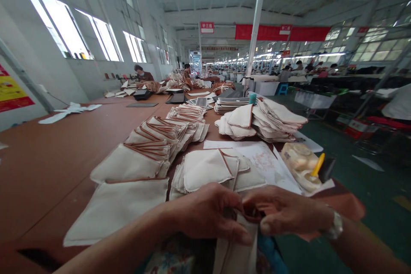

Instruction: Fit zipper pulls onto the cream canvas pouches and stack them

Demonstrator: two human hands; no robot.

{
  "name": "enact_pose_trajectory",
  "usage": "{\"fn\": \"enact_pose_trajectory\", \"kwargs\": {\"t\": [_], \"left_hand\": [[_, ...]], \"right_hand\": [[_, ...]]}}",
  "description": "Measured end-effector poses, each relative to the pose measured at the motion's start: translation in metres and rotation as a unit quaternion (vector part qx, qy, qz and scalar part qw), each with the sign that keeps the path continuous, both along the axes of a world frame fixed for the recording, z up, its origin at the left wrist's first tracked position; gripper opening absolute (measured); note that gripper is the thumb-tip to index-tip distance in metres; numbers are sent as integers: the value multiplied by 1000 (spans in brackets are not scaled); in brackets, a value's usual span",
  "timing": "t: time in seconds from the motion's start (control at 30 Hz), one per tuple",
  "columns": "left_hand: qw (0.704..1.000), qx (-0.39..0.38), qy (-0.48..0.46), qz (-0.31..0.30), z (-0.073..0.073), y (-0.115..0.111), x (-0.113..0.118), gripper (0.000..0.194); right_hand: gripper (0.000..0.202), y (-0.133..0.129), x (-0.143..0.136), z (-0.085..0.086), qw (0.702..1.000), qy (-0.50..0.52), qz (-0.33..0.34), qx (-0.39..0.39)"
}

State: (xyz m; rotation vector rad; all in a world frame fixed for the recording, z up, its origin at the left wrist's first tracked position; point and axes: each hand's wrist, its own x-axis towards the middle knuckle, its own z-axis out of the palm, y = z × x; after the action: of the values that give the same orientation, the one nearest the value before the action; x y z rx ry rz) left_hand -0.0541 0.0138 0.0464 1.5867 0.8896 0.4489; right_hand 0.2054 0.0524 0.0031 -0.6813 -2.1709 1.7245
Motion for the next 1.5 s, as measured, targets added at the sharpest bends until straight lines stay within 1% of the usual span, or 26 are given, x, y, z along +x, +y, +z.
{"fn": "enact_pose_trajectory", "kwargs": {"t": [0.07, 0.1, 0.17, 0.23, 0.33, 0.47, 0.6, 0.7, 0.8, 0.87, 0.97, 1.07, 1.13, 1.2, 1.27, 1.37, 1.5], "left_hand": [[999, -14, -4, -32, 5, -3, 14, 43], [999, -28, 1, -40, 7, -2, 15, 45], [998, -63, 16, -26, 7, -1, 7, 48], [996, -88, 19, -1, 3, -1, -5, 47], [995, -95, -3, 32, -4, -5, -14, 44], [995, -85, -21, 43, -6, -10, -9, 37], [996, -70, -5, 59, -4, -9, -4, 26], [995, -74, 7, 64, -4, -8, -3, 17], [993, -84, -3, 79, -6, -6, -2, 17], [992, -78, 4, 100, -7, -5, 0, 16], [990, -56, 33, 128, -10, -5, 3, 15], [990, -35, 36, 128, -12, -5, 3, 16], [992, -29, 36, 118, -12, -6, 3, 16], [992, -25, 43, 115, -11, -7, 4, 17], [991, -14, 58, 123, -10, -7, 5, 18], [988, 18, 83, 131, -12, -9, 6, 17], [986, 41, 105, 123, -15, -10, 7, 19]], "right_hand": [[45, -13, -23, 2, 998, 58, 9, -17], [43, -18, -32, 3, 997, 75, -1, -10], [37, -25, -39, 2, 995, 88, -31, 23], [34, -28, -39, -1, 993, 91, -52, 57], [29, -30, -37, -4, 991, 87, -68, 76], [28, -32, -41, -1, 989, 89, -103, 56], [28, -32, -43, 1, 989, 79, -111, 56], [31, -29, -42, -1, 991, 78, -108, 9], [31, -23, -41, -3, 992, 71, -97, -35], [30, -20, -42, -3, 994, 58, -88, -31], [30, -18, -43, -1, 995, 26, -93, 16], [29, -22, -45, 1, 989, 1, -121, 84], [32, -23, -46, 2, 986, 11, -135, 99], [36, -23, -48, 3, 987, 37, -140, 74], [36, -22, -51, 3, 987, 56, -146, 38], [32, -20, -54, 1, 986, 59, -159, 4], [21, -22, -56, -6, 982, 51, -180, -4]]}}
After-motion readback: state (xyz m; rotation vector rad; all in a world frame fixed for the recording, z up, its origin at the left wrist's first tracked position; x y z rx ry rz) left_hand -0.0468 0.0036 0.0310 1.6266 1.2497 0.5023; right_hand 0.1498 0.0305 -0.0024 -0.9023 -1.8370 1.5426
